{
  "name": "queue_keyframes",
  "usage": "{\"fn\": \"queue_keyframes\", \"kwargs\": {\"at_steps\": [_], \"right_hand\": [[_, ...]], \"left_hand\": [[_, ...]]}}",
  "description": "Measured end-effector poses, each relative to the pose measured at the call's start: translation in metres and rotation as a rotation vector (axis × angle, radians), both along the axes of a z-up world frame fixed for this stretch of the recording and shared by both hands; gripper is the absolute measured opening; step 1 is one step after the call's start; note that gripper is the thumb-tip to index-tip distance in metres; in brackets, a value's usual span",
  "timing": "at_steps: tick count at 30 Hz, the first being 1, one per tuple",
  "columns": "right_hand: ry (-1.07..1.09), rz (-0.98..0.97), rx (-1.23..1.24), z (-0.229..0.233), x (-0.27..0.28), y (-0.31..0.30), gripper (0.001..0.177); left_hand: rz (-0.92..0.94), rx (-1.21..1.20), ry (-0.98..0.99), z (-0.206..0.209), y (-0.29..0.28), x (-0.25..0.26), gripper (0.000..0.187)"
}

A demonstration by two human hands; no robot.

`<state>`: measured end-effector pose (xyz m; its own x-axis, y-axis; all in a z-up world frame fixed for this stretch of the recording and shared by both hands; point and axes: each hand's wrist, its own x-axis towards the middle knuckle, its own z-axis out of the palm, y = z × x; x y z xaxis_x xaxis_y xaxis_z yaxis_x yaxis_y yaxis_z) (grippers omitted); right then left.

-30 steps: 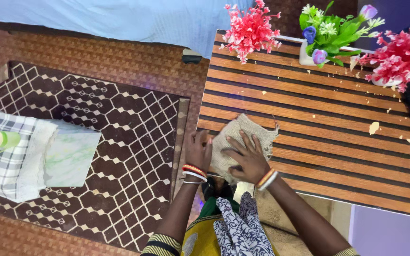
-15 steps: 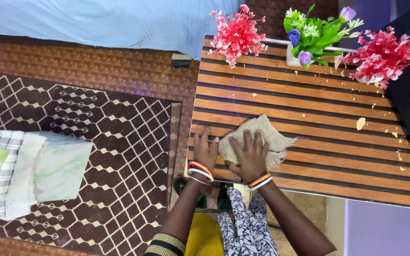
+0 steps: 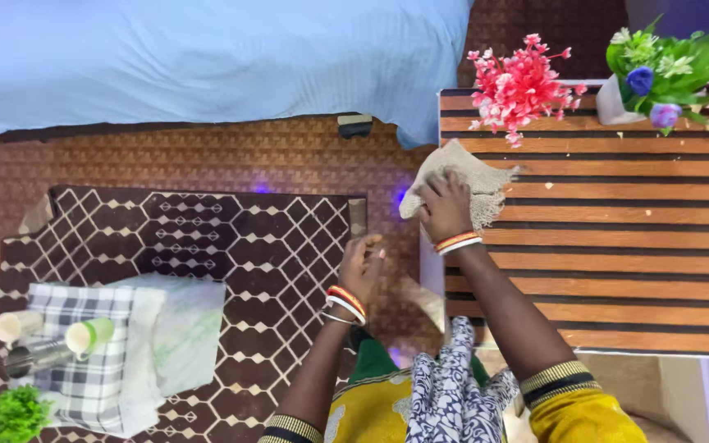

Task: The person organizes papers and a book by picking them up from a shelf and the floor, unfolding a paper, and then placing them back on the shelf before wiping a table surface with a cloth.

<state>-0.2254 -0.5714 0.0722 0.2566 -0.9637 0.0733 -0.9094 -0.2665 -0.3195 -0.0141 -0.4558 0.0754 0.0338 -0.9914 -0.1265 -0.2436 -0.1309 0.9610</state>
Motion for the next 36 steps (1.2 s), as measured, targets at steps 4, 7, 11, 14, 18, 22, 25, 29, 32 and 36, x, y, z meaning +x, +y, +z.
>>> {"fn": "queue_keyframes", "kwargs": {"at_steps": [4,7,11,14,18,22,25,29,32,36], "right_hand": [[-0.797,-0.163,0.201,-0.013,0.048,0.042,0.031],[-1.259,-0.238,0.378,-0.004,0.072,0.058,0.027],[-1.867,-0.292,0.707,0.032,0.091,0.047,0.034],[-1.929,-0.320,0.754,0.052,0.106,0.011,0.039],[-1.923,-0.276,0.797,0.064,0.120,-0.046,0.037],[-1.782,-0.335,0.753,0.071,0.119,-0.109,0.032],[-1.812,-0.313,0.757,0.089,0.107,-0.152,0.034],[-1.948,-0.277,0.819,0.125,0.101,-0.199,0.046],[-1.969,-0.259,0.738,0.138,0.114,-0.228,0.060],[-2.047,-0.439,0.510,0.126,0.129,-0.268,0.059]], "left_hand": [[-0.156,-0.110,0.106,0.023,-0.025,0.059,0.057],[-0.282,-0.238,-0.104,0.053,-0.048,0.089,0.083],[-0.418,-0.223,-0.480,0.086,-0.091,0.104,0.085],[-0.464,-0.079,-0.378,0.105,-0.131,0.119,0.071],[-0.472,0.134,-0.130,0.122,-0.188,0.136,0.051],[-0.365,0.168,0.002,0.126,-0.244,0.133,0.047],[-0.184,0.285,0.467,0.114,-0.289,0.122,0.048],[-0.086,0.250,0.478,0.083,-0.351,0.119,0.044],[-0.071,0.226,0.373,0.062,-0.399,0.117,0.045],[-0.216,0.175,0.326,0.045,-0.466,0.105,0.046]]}}
